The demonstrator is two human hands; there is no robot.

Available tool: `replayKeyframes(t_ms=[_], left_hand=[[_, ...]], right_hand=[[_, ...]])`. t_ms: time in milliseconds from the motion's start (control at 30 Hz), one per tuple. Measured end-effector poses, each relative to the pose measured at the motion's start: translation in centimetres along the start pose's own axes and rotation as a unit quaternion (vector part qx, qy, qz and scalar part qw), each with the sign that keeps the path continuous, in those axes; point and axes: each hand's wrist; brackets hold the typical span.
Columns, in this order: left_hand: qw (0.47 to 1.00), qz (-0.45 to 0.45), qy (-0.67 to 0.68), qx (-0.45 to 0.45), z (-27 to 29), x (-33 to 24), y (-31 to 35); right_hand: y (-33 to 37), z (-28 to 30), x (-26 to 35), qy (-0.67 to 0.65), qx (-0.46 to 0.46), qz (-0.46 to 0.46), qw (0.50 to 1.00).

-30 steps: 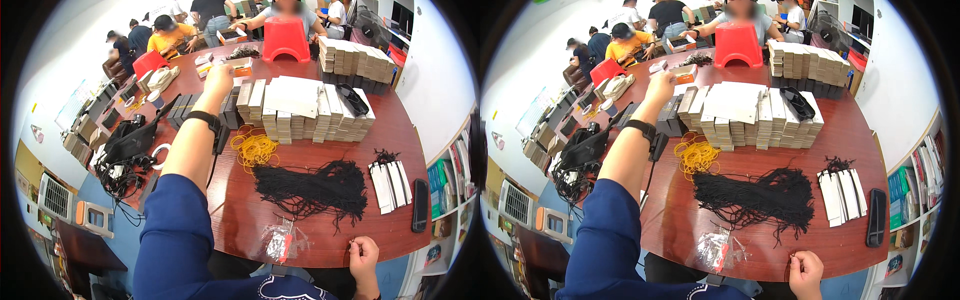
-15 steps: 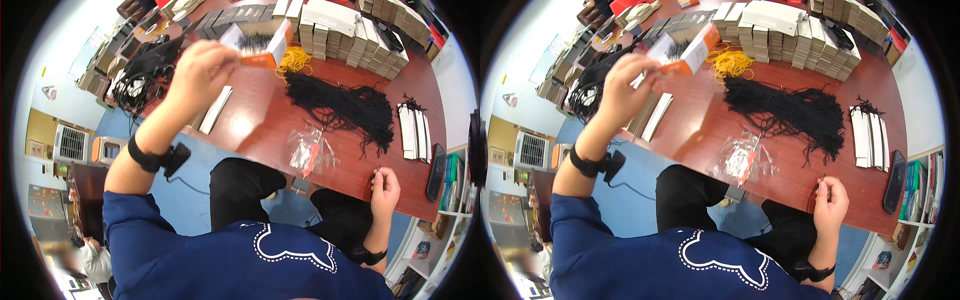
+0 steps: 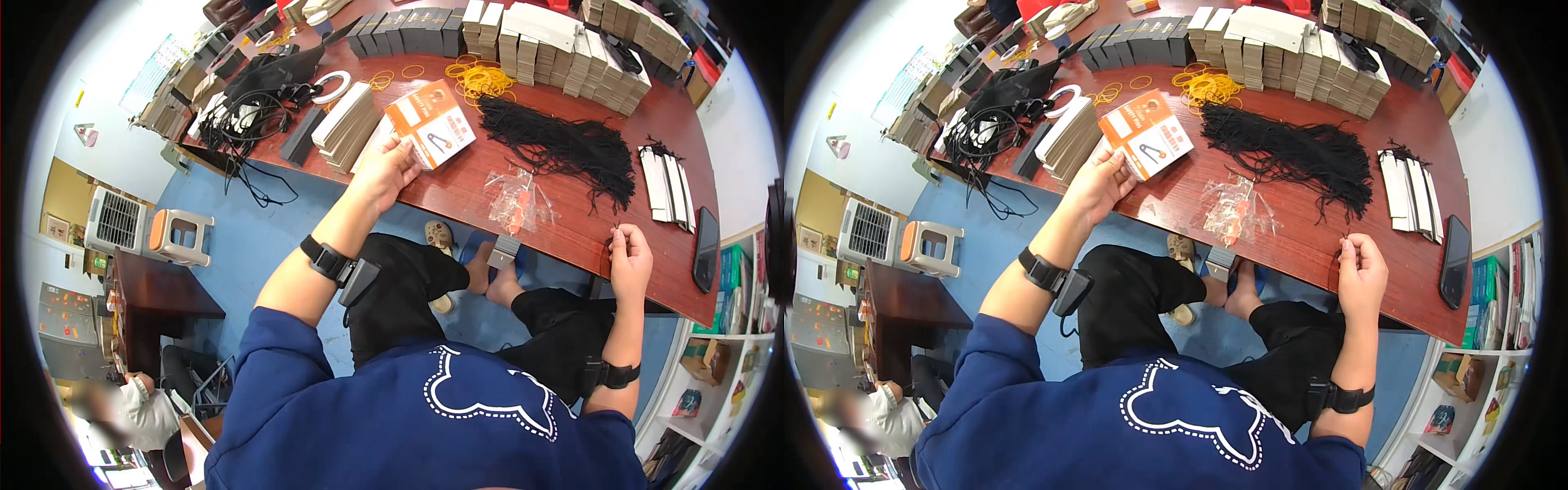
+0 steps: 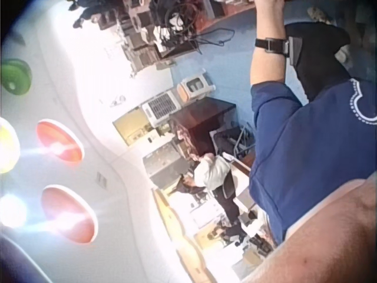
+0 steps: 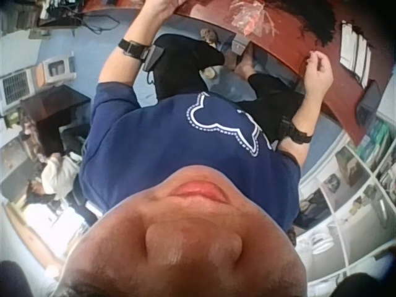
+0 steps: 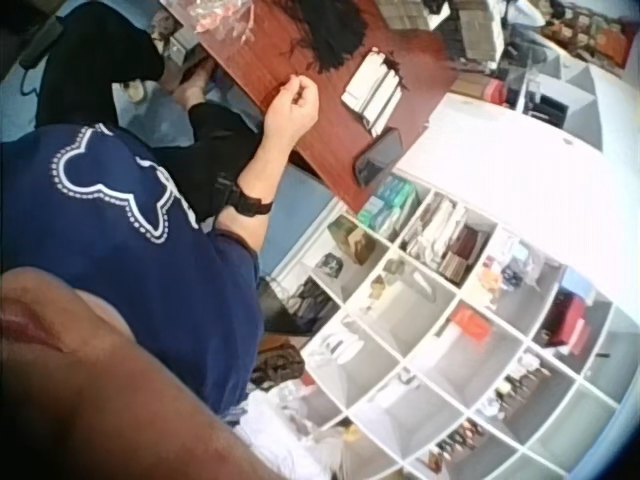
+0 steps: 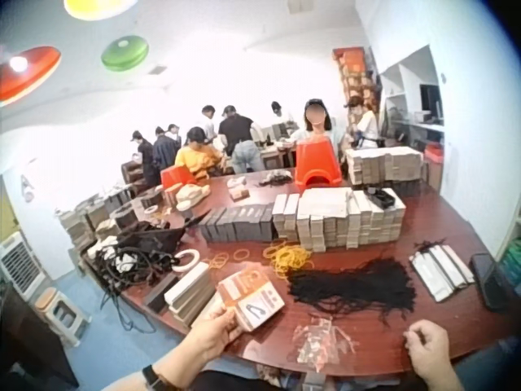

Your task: The recorder is assembling hang tags by threading black strings through pre-punched holes in white cardstock tags and securing them with a knot or loop.

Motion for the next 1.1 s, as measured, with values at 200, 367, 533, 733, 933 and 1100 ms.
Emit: replayKeyframes(t_ms=[200,367,533,733,933,1100], left_hand=[[0.998,0.017,0.061,-0.019,0.3,-0.3,-1.1],[0.995,-0.022,0.097,-0.025,-0.3,-2.1,-2.1],[0.995,-0.057,0.078,0.000,-1.8,-4.9,-3.2],[0.989,-0.126,-0.071,0.025,-5.1,-8.3,-5.0],[0.698,-0.371,-0.612,-0.016,-11.6,-12.7,-7.6],[0.433,-0.473,-0.766,-0.035,-16.9,-14.8,-13.8]], right_hand=[[0.0,-0.2,0.3,-0.018,-0.020,-0.022,0.999],[0.0,-0.4,0.4,-0.023,-0.022,-0.031,0.999],[0.0,-0.2,0.2,-0.012,-0.023,0.005,1.000],[0.2,-0.2,0.1,-0.042,-0.012,0.001,0.999],[0.2,0.2,1.3,0.016,-0.023,0.026,0.999],[0.4,0.7,2.1,0.040,-0.019,0.037,0.998]])
Point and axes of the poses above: each hand's wrist, its own y-axis away from the middle knuckle, its own z-axis out of the back of the hand, x = y × z, and after that the axes turned 2 degrees about y, right-handed
